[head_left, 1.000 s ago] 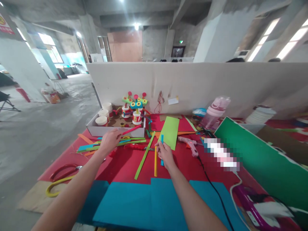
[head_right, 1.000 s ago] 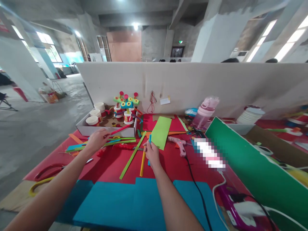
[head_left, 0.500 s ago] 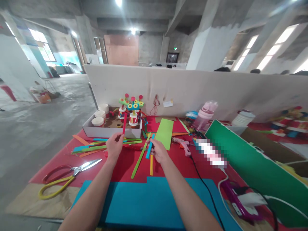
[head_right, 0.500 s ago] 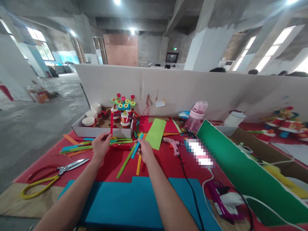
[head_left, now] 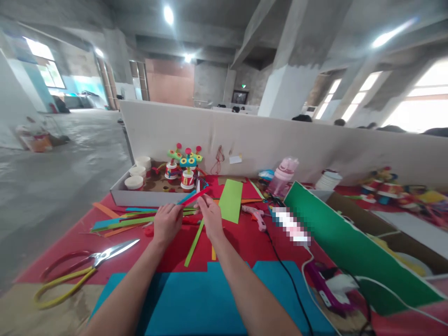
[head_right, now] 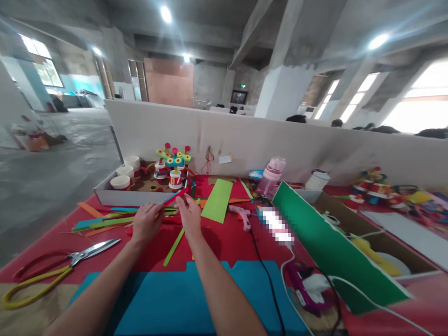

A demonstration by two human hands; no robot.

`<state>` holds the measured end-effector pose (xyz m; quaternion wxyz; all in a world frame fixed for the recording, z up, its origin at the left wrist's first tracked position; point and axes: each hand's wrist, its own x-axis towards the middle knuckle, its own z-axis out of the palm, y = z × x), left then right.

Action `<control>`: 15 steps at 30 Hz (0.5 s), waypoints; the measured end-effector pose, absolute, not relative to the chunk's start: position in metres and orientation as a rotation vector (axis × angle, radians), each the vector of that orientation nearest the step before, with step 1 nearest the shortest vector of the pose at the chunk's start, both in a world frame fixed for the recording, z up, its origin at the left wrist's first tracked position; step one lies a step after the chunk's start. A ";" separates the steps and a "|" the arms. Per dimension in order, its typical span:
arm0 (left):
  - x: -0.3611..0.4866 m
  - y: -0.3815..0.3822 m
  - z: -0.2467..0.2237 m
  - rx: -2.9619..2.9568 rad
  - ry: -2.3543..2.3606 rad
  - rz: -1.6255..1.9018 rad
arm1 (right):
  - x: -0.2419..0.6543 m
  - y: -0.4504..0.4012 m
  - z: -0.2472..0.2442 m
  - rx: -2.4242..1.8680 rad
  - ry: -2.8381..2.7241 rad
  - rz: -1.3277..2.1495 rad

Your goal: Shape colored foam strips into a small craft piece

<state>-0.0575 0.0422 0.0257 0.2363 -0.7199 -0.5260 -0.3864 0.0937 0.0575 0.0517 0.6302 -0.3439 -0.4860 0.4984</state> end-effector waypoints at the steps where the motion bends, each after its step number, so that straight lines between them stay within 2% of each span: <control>1: -0.054 0.041 0.025 -1.997 -1.418 -1.035 | 0.099 0.054 0.055 -0.817 -1.157 1.086; 8: -0.040 0.035 0.024 -2.094 -1.327 -1.027 | 0.110 0.035 0.061 -0.892 -1.229 0.843; 15: -0.041 0.035 0.021 -2.117 -1.325 -1.028 | 0.111 0.021 0.058 -0.862 -1.325 0.753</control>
